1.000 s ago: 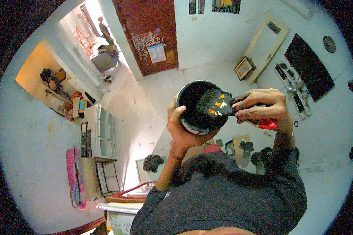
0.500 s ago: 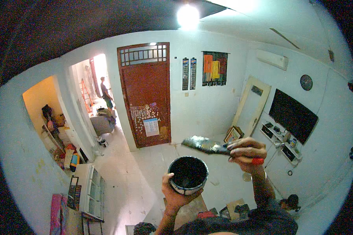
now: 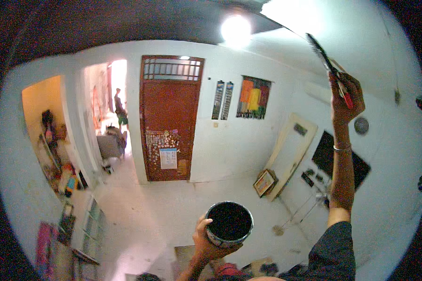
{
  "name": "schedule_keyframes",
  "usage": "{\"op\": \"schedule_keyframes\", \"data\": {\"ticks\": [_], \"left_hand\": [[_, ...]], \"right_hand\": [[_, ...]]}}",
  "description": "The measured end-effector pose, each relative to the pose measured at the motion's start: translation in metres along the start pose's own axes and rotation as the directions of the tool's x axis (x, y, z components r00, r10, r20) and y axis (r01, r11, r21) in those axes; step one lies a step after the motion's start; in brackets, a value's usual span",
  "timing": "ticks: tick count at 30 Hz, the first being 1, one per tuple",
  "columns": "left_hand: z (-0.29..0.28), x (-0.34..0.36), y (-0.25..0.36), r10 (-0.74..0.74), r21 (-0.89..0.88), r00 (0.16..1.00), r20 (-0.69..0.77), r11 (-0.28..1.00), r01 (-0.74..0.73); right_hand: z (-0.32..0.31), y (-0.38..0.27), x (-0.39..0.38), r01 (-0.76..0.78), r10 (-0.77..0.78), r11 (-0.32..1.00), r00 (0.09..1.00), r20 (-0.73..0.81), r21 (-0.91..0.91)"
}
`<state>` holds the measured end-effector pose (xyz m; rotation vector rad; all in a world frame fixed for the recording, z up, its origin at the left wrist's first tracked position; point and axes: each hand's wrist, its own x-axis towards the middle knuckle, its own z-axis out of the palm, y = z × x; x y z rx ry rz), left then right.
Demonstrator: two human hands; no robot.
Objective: The person paints a white ceiling black using a paintbrush and a small paint can. They repeatedly dip the brush into the can and apply black paint to the ceiling in long strokes, working around a ceiling light fixture.
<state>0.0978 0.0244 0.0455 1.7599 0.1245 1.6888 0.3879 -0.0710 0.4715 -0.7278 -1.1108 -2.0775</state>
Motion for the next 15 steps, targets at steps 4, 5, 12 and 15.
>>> {"op": "schedule_keyframes", "data": {"ticks": [4, 5, 12, 15], "left_hand": [[0.018, 0.012, -0.021, -0.026, 0.056, 0.999, 0.045, 0.998, 0.023], [0.023, 0.017, -0.031, -0.007, 0.050, 0.999, 0.042, 0.999, 0.005], [0.103, 0.076, -0.111, 0.067, -0.132, 0.994, -0.089, 0.988, -0.079], [0.120, 0.104, -0.148, 0.097, -0.039, 0.988, -0.123, 0.994, -0.102]], "right_hand": [[0.076, 0.043, -0.005, 0.124, -0.121, 0.992, 0.982, 0.144, -0.006], [0.097, 0.053, -0.006, 0.265, -0.272, 0.962, 0.954, 0.122, 0.071], [0.254, 0.136, -0.068, 0.265, -0.331, 0.927, 0.911, 0.246, 0.267], [0.319, 0.162, -0.080, 0.353, -0.406, 0.886, 0.904, 0.135, 0.301]]}}
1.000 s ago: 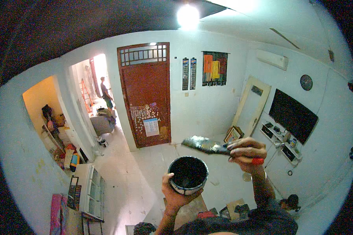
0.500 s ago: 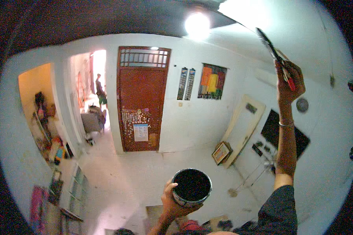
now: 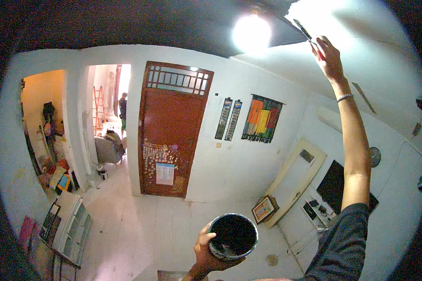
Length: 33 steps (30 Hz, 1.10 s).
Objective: The person paints a white ceiling black using a paintbrush and a small paint can. They repeatedly dip the brush into the can and apply black paint to the ceiling in long strokes, working around a ceiling light fixture.
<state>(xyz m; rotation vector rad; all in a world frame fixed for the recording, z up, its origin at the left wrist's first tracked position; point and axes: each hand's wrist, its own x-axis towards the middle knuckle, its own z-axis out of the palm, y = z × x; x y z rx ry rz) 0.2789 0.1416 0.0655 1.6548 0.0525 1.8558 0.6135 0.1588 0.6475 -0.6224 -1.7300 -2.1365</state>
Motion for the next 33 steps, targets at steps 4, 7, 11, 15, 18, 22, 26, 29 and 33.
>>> {"op": "schedule_keyframes", "data": {"ticks": [4, 7, 11, 15, 18, 22, 26, 29, 33], "left_hand": [[0.010, 0.022, -0.038, 0.040, 0.115, 0.999, -0.004, 0.993, -0.039], [0.021, 0.034, -0.059, 0.020, 0.150, 1.000, -0.012, 0.988, -0.018], [0.031, 0.034, -0.085, -0.034, 0.169, 0.999, 0.012, 0.985, 0.031], [0.030, 0.035, -0.103, -0.062, 0.179, 0.997, 0.052, 0.983, 0.052], [0.029, 0.043, -0.109, -0.073, 0.177, 0.993, 0.088, 0.983, 0.057], [0.038, 0.054, -0.115, -0.047, 0.058, 0.997, 0.065, 0.997, 0.043], [0.041, 0.055, -0.127, -0.026, 0.097, 0.999, 0.041, 0.995, 0.022], [0.034, 0.051, -0.135, -0.052, 0.079, 0.996, 0.067, 0.996, 0.047], [0.026, 0.048, -0.138, -0.063, 0.147, 0.992, 0.111, 0.988, 0.047]], "right_hand": [[0.042, 0.038, -0.006, -0.162, 0.175, 0.978, 0.980, 0.092, -0.130], [0.061, 0.052, 0.000, -0.209, 0.214, 0.977, 0.962, 0.172, -0.049], [0.054, 0.056, 0.015, -0.166, 0.170, 0.985, 0.957, 0.235, -0.039], [0.032, 0.051, 0.005, -0.056, 0.045, 0.994, 0.992, -0.116, -0.090], [0.046, 0.040, -0.012, -0.041, 0.022, 0.988, 0.992, -0.127, -0.147], [0.085, 0.040, -0.002, -0.125, 0.132, 0.990, 0.982, 0.132, -0.064], [0.078, 0.043, -0.003, -0.164, 0.164, 0.986, 0.986, -0.014, -0.031], [0.067, 0.038, -0.017, 0.015, -0.063, 0.981, 0.966, -0.250, -0.192], [0.082, 0.037, -0.013, -0.004, 0.010, 0.999, 0.987, 0.159, -0.041]]}}
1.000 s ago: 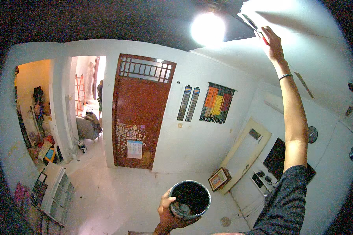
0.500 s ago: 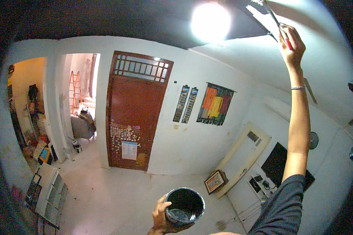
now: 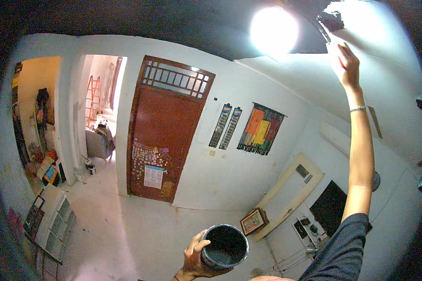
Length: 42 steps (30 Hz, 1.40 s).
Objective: The person paints a white ceiling black using a paintbrush and a small paint can. They repeatedly dip the brush into the can and apply black paint to the ceiling in long strokes, working around a ceiling light fixture.
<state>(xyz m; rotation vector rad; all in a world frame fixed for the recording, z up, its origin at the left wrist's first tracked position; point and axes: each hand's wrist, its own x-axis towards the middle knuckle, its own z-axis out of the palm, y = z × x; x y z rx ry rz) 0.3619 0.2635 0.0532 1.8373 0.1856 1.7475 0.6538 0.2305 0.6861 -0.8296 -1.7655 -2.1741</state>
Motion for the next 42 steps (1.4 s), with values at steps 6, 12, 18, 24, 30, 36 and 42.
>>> {"op": "schedule_keyframes", "data": {"ticks": [6, 12, 18, 24, 30, 36, 42], "left_hand": [[0.003, 0.010, -0.003, 0.038, -0.019, 0.999, -0.030, 0.999, -0.038], [-0.005, 0.009, 0.000, 0.011, -0.012, 1.000, -0.020, 1.000, -0.011], [-0.014, 0.020, 0.006, -0.005, 0.013, 0.999, -0.048, 1.000, 0.006], [-0.021, 0.022, 0.009, 0.016, 0.032, 0.999, -0.032, 0.999, -0.015], [-0.026, 0.032, 0.016, 0.011, -0.090, 0.994, -0.107, 0.996, -0.020], [-0.045, 0.035, 0.023, 0.036, -0.055, 0.994, 0.104, 0.998, -0.030], [-0.048, 0.018, 0.027, 0.019, 0.009, 0.999, 0.049, 1.000, -0.019]], "right_hand": [[-0.010, 0.011, 0.001, -0.057, -0.001, 0.984, 0.946, -0.326, -0.168], [0.007, 0.012, -0.007, -0.038, 0.041, 0.999, 0.994, 0.103, -0.036], [-0.017, 0.017, -0.012, -0.047, -0.011, 0.979, 0.960, -0.279, -0.198], [0.005, 0.015, -0.002, 0.062, -0.051, 0.988, 0.995, 0.081, -0.141], [-0.074, 0.016, 0.021, 0.009, -0.078, 0.982, 0.930, -0.360, -0.189], [-0.045, -0.005, 0.029, 0.010, -0.009, 0.999, 0.999, -0.035, 0.053], [-0.079, 0.012, 0.035, -0.324, 0.356, 0.929, 0.912, -0.203, 0.177]]}}
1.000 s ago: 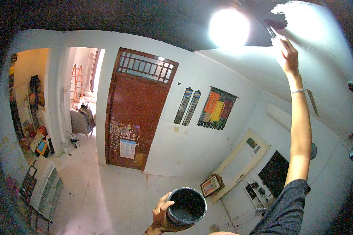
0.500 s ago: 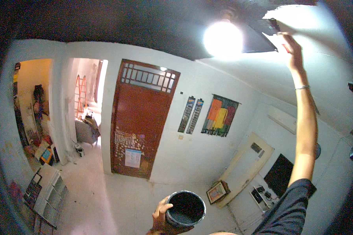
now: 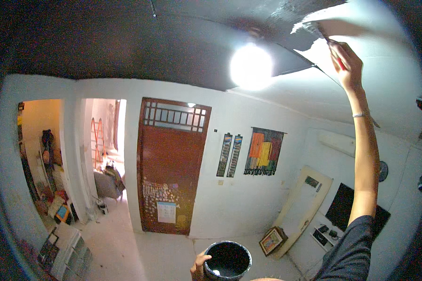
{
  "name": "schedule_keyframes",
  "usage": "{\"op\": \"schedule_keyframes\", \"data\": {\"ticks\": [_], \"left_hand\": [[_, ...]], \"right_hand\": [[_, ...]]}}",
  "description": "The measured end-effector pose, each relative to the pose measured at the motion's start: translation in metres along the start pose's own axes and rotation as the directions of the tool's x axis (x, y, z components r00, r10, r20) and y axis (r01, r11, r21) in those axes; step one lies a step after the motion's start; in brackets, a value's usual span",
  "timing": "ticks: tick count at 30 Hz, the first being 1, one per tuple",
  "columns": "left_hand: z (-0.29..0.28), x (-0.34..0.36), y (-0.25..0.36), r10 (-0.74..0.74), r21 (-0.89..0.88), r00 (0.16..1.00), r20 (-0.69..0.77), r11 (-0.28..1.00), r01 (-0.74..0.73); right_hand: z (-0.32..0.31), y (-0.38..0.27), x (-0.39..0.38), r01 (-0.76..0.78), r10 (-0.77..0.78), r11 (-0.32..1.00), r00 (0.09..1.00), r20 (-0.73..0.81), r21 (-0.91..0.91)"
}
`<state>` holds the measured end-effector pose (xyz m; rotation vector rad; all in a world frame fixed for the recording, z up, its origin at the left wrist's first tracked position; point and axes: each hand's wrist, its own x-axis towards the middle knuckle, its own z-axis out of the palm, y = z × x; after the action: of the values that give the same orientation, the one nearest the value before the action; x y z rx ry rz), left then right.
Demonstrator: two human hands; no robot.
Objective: The person paints a white ceiling black using a paintbrush and a small paint can. They repeatedly dip the brush into the can and apply black paint to the ceiling in long strokes, working around a ceiling light fixture.
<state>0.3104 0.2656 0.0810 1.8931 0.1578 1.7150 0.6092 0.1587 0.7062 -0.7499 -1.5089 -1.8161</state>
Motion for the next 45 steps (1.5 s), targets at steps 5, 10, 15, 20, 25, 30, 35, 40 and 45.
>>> {"op": "schedule_keyframes", "data": {"ticks": [5, 10, 15, 20, 25, 30, 35, 40, 45], "left_hand": [[-0.008, -0.007, -0.004, -0.014, 0.028, 1.000, -0.007, 1.000, 0.014], [-0.014, -0.005, -0.001, -0.016, 0.006, 1.000, 0.009, 1.000, 0.016], [-0.017, -0.005, 0.006, -0.013, 0.009, 1.000, 0.017, 1.000, 0.012], [-0.019, -0.005, 0.009, -0.015, 0.002, 0.999, 0.029, 1.000, 0.015], [-0.018, -0.008, 0.002, 0.007, -0.034, 0.999, 0.033, 0.999, -0.006], [-0.022, -0.009, -0.005, 0.031, -0.102, 0.998, 0.061, 0.994, -0.025], [-0.021, -0.013, -0.001, 0.042, -0.033, 0.998, -0.038, 0.999, -0.043], [-0.025, -0.016, 0.010, 0.028, 0.069, 0.993, -0.118, 0.997, -0.020], [-0.035, -0.011, 0.032, -0.113, 0.088, 0.988, -0.107, 0.988, 0.123]], "right_hand": [[-0.053, -0.028, -0.017, 0.252, -0.557, 0.717, 0.767, -0.318, -0.649], [0.034, -0.019, -0.017, 0.031, -0.240, 0.866, 0.901, -0.361, -0.498], [0.112, -0.024, -0.051, 0.198, -0.216, 0.859, 0.976, 0.016, -0.473], [0.083, -0.029, -0.049, 0.264, -0.190, 0.920, 0.947, 0.257, -0.291], [-0.026, -0.026, 0.013, 0.331, -0.367, 0.888, 0.929, -0.056, -0.319], [-0.082, -0.048, 0.018, 0.103, -0.497, 0.702, 0.780, -0.381, -0.705], [0.015, -0.048, 0.009, 0.064, -0.298, 0.707, 0.930, -0.214, -0.704], [0.100, -0.047, -0.012, 0.209, -0.157, 0.748, 0.978, 0.138, -0.629], [0.114, -0.049, -0.034, 0.359, -0.309, 0.882, 0.929, 0.202, -0.304]]}}
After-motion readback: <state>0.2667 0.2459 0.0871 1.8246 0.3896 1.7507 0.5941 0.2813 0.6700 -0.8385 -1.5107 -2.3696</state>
